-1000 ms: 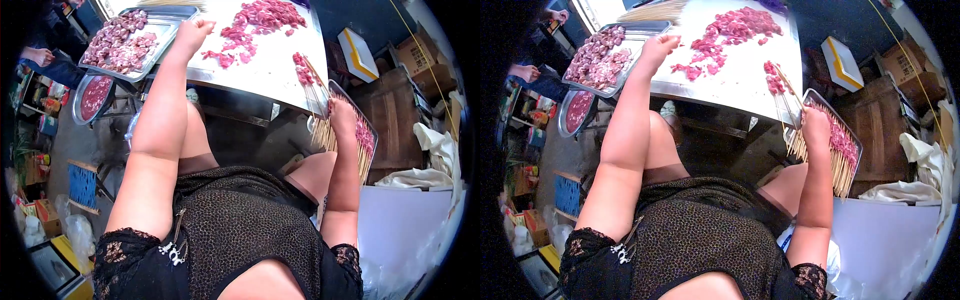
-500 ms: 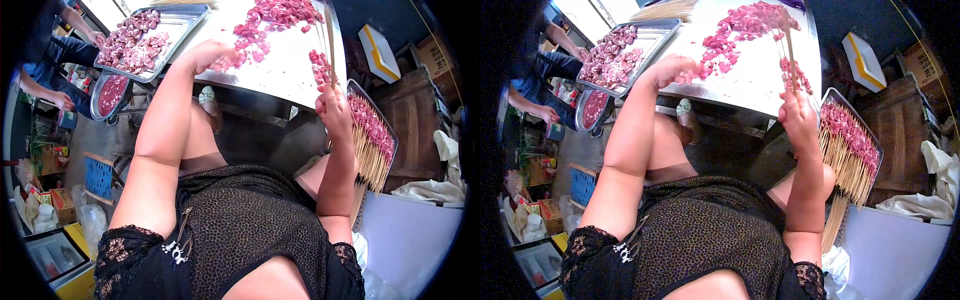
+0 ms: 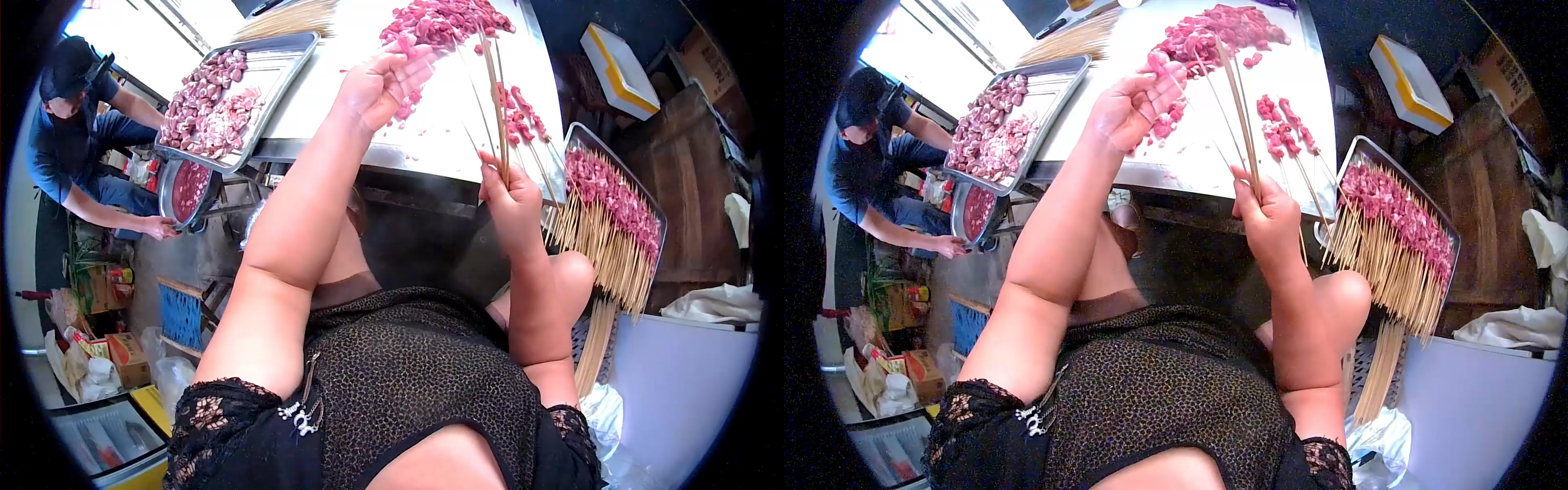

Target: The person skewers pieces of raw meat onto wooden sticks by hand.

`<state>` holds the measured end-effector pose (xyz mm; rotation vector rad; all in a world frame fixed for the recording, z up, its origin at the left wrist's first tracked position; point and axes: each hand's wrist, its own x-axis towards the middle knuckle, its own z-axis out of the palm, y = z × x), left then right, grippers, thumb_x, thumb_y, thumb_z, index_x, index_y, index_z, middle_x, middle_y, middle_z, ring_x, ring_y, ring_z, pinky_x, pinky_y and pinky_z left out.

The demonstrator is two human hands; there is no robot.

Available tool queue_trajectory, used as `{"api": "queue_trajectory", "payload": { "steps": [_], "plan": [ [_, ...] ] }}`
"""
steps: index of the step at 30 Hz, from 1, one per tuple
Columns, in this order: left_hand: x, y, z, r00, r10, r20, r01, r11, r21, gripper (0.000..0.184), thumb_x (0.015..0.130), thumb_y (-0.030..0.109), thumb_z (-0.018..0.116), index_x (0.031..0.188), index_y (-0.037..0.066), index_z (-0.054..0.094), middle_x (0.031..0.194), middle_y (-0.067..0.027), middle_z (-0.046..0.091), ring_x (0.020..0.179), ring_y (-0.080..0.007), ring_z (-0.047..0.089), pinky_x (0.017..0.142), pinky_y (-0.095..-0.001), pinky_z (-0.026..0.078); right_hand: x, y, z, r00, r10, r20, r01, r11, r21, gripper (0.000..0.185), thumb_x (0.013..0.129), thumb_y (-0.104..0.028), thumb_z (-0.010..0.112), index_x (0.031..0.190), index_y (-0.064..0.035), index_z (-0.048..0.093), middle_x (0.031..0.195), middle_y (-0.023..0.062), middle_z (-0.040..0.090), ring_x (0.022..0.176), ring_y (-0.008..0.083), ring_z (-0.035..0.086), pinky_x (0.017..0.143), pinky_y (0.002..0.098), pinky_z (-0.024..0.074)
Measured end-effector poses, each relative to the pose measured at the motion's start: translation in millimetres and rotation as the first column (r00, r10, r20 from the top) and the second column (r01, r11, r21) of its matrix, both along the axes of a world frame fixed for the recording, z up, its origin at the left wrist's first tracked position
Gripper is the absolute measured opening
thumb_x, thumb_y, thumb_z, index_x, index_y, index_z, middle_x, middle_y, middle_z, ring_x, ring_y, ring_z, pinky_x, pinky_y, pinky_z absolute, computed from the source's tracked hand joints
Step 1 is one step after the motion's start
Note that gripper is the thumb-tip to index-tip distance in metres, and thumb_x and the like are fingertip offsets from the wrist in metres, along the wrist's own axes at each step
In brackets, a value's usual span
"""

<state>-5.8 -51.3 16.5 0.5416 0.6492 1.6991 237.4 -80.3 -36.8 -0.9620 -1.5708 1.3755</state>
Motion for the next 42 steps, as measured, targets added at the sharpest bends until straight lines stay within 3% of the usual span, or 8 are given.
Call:
{"api": "queue_trajectory", "payload": {
  "steps": [4,6,13,15,21,28,31,42],
  "plan": [
    [10,1,1,1.0,0.011,-0.004,-0.011,1.0,-0.011,0.019,0.089,0.003,0.046,0.105,-0.005,0.05,0.108,-0.0235,0.058,0.101,-0.032,0.058,0.089,-0.0417,0.05,0,2,-7,1.0,-0.017,-0.015,0.017,1.0,-0.007,0.022,0.088,-0.011,0.056,0.107,-0.004,0.063,0.059,-0.0042,0.051,0.054,0.0017,0.042,0.05,0.0182,0.0345],
    [16,2,1,0.989,0.11,-0.096,-0.116,0.991,-0.063,0.019,0.092,0.007,0.044,0.104,-0.005,0.05,0.107,-0.023,0.057,0.101,-0.033,0.058,0.092,-0.0451,0.048,0,1,-6,0.999,-0.008,-0.046,0.008,1.0,0.008,0.022,0.088,-0.012,0.056,0.107,-0.0038,0.063,0.059,-0.004,0.051,0.054,0.0022,0.043,0.05,0.0186,0.0351],
    [18,4,-6,0.994,0.065,-0.09,-0.07,0.996,-0.055,0.02,0.093,0.01,0.045,0.104,-0.005,0.051,0.104,-0.0206,0.06,0.097,-0.0298,0.061,0.086,-0.0424,0.052,1,-1,-5,0.999,-0.027,0.02,0.026,0.999,0.044,0.021,0.088,-0.013,0.056,0.106,-0.0035,0.064,0.058,-0.0029,0.051,0.054,0.0031,0.045,0.05,0.0194,0.0369],
    [20,3,-3,0.981,0.065,-0.184,-0.082,0.993,-0.087,0.021,0.093,0.011,0.046,0.105,-0.004,0.052,0.102,-0.02,0.061,0.094,-0.0288,0.062,0.084,-0.0397,0.053,1,-1,-5,0.999,-0.037,0.032,0.036,0.998,0.048,0.021,0.088,-0.013,0.056,0.105,-0.0037,0.064,0.058,-0.0025,0.051,0.054,0.0034,0.045,0.05,0.02,0.0371],
    [20,-1,-5,0.968,0.003,-0.253,-0.025,0.996,-0.085,0.022,0.09,0.012,0.053,0.105,-0.003,0.056,0.1,-0.0182,0.062,0.092,-0.0281,0.063,0.082,-0.0386,0.053,8,1,2,0.991,-0.039,0.125,0.025,0.994,0.107,0.02,0.087,-0.013,0.056,0.103,-0.004,0.065,0.057,-0.002,0.05,0.053,0.0043,0.044,0.049,0.0209,0.037],
    [18,-1,-6,0.98,-0.01,-0.2,-0.015,0.992,-0.126,0.025,0.091,0.011,0.049,0.11,-0.005,0.052,0.102,-0.0201,0.061,0.093,-0.0304,0.062,0.082,-0.0396,0.053,13,6,3,0.987,-0.035,0.155,0.01,0.987,0.159,0.019,0.087,-0.013,0.057,0.102,-0.0043,0.065,0.055,-0.0025,0.047,0.051,0.0045,0.042,0.048,0.0216,0.0357],
    [21,-2,-8,0.98,-0.007,-0.201,-0.022,0.989,-0.144,0.025,0.091,0.01,0.049,0.11,-0.005,0.051,0.101,-0.0207,0.061,0.093,-0.031,0.062,0.082,-0.0402,0.053,13,4,5,0.972,-0.031,0.232,-0.01,0.985,0.173,0.02,0.088,-0.013,0.057,0.105,-0.0037,0.065,0.063,-0.0055,0.049,0.057,0.0021,0.042,0.051,0.0177,0.034],
    [40,-5,-9,1.0,0.009,0.014,-0.008,0.995,-0.104,0.02,0.093,0.013,0.044,0.102,-0.004,0.05,0.103,-0.0211,0.058,0.101,-0.0335,0.058,0.092,-0.0482,0.047,0,-5,-2,0.992,-0.048,0.119,0.029,0.988,0.154,0.021,0.089,-0.012,0.055,0.107,-0.0027,0.063,0.063,-0.0044,0.049,0.055,0.002,0.043,0.05,0.0171,0.0338]
  ]
}}
